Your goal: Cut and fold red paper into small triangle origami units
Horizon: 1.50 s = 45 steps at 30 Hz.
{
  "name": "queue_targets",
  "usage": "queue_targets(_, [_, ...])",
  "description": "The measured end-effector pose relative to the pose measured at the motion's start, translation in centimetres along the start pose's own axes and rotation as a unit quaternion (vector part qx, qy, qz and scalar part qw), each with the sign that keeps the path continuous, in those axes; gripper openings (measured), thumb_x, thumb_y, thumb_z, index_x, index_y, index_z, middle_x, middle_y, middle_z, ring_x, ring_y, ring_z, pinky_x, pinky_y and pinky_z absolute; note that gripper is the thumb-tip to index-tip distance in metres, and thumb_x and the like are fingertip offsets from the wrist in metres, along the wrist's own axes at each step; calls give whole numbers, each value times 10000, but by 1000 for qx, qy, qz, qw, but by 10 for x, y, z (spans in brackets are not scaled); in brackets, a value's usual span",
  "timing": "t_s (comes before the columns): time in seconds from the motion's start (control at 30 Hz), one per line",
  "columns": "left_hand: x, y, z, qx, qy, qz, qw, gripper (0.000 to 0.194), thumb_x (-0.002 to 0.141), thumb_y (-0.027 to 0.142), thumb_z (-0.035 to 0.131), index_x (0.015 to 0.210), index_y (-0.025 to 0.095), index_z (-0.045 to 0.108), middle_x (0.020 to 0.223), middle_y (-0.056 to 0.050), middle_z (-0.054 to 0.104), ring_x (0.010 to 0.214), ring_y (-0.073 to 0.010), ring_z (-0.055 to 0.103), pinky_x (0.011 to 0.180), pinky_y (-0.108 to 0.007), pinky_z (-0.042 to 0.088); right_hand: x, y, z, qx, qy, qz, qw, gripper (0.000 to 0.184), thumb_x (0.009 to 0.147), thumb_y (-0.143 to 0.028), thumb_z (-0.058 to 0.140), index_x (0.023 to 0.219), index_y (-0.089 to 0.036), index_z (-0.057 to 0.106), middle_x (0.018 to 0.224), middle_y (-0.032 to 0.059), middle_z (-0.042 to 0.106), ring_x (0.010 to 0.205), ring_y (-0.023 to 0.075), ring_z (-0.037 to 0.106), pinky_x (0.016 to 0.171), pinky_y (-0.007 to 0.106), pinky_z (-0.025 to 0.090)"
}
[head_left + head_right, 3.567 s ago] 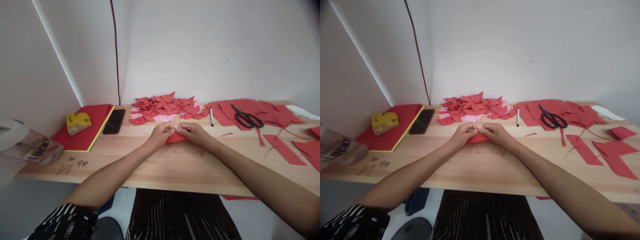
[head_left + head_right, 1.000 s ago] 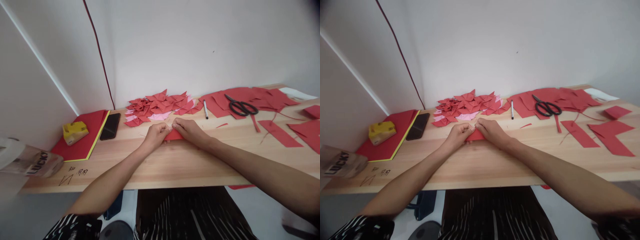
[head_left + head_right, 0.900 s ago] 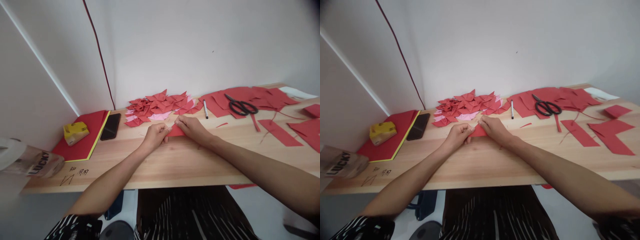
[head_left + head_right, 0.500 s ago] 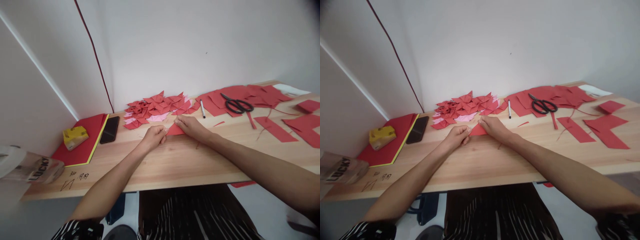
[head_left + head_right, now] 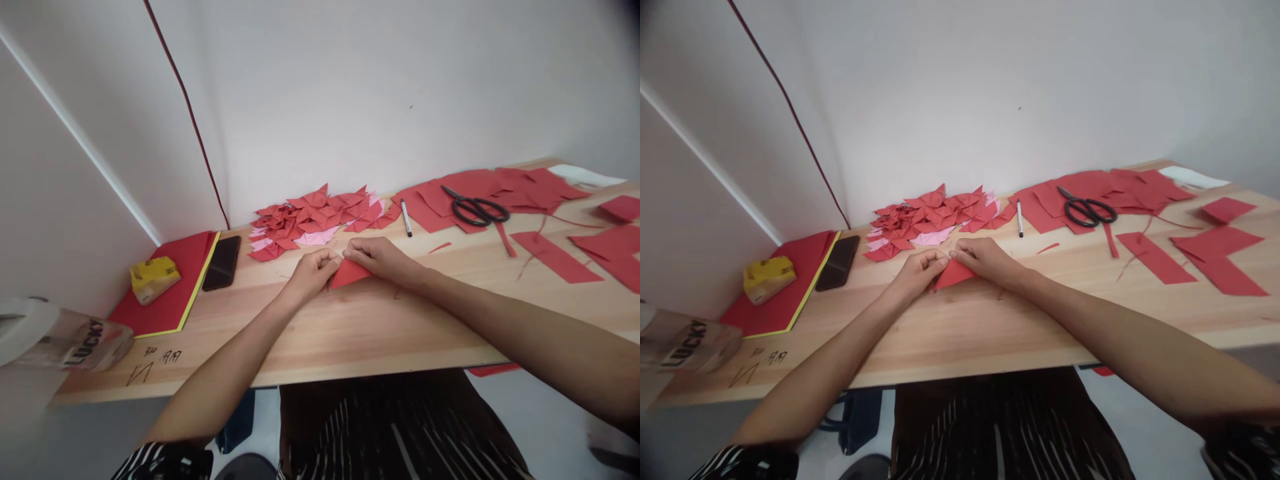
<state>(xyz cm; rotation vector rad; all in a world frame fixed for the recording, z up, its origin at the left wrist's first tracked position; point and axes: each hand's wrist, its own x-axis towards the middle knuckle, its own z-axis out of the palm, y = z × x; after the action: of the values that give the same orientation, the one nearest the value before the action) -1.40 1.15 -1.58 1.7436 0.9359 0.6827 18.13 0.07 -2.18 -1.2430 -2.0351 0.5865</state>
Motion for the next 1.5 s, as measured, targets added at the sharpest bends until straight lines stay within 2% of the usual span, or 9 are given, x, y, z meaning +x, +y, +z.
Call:
queue_targets(0.13, [0,0,2,8,13,33,999,287,839,405,576,711,155,514,611,46,434,545,-73,382,518,-201,271,-1,-3,6,9,-1,-5,1000,346,910,-393,438,629,-213,347,593,-31,402,590,126,401,567,263,291])
queue_targets(0.4, [-2,0,4,-60,32,8,998,316,795,453,607,740,153,528,567,61,377,510,-75,311,514,-218,214,0,-5,5,36,-7,-8,999,369,916,-419,433,621,-212,353,594,-34,388,587,120,376,563,260,294])
queue_targets(0.6, [0,-1,3,-38,-3,6,999,253,806,406,607,811,156,570,637,37,494,559,-91,420,542,-208,289,-2,-7,5,45,-6,-3,999,393,925,-438,428,617,-212,338,594,-32,388,587,122,371,560,265,283])
queue_targets(0.7, [1,-3,3,-71,-3,11,997,248,801,393,621,826,152,572,663,27,535,576,-94,457,560,-208,313,-1,-8,5,55,-11,-4,998,396,925,-448,426,620,-212,338,602,-33,378,593,122,364,564,264,287])
queue_targets(0.83, [1,-3,2,-115,38,1,993,266,768,391,664,783,141,573,605,34,518,529,-80,427,535,-202,291,0,-7,3,70,-30,-12,997,374,912,-451,440,637,-211,358,619,-35,364,606,121,358,569,257,295])
queue_targets(1.03, [-1,-2,-1,-110,65,-2,992,281,747,404,679,750,145,569,547,49,471,480,-68,376,499,-197,253,0,-5,-2,78,-44,-9,996,372,902,-447,461,634,-212,356,622,-38,343,597,116,338,559,253,281])
queue_targets(1.13, [-1,-2,-3,-106,88,-3,991,279,738,399,678,746,144,565,562,48,484,481,-65,380,503,-198,257,0,-6,-4,82,-54,-4,995,333,894,-427,477,655,-206,412,629,-35,388,603,118,365,567,254,292])
queue_targets(1.33, [0,-4,-5,-77,92,21,993,251,760,385,644,757,148,563,585,43,514,505,-76,420,530,-203,304,0,-9,-8,91,-62,9,994,290,887,-404,491,683,-200,464,637,-34,427,603,120,378,576,257,296])
queue_targets(1.5, [4,-9,-23,-33,174,59,982,192,791,327,613,726,163,536,570,62,453,499,-72,367,522,-202,278,-1,-1,-17,94,-48,26,994,236,863,-341,529,679,-197,492,643,-27,467,613,126,407,596,267,304])
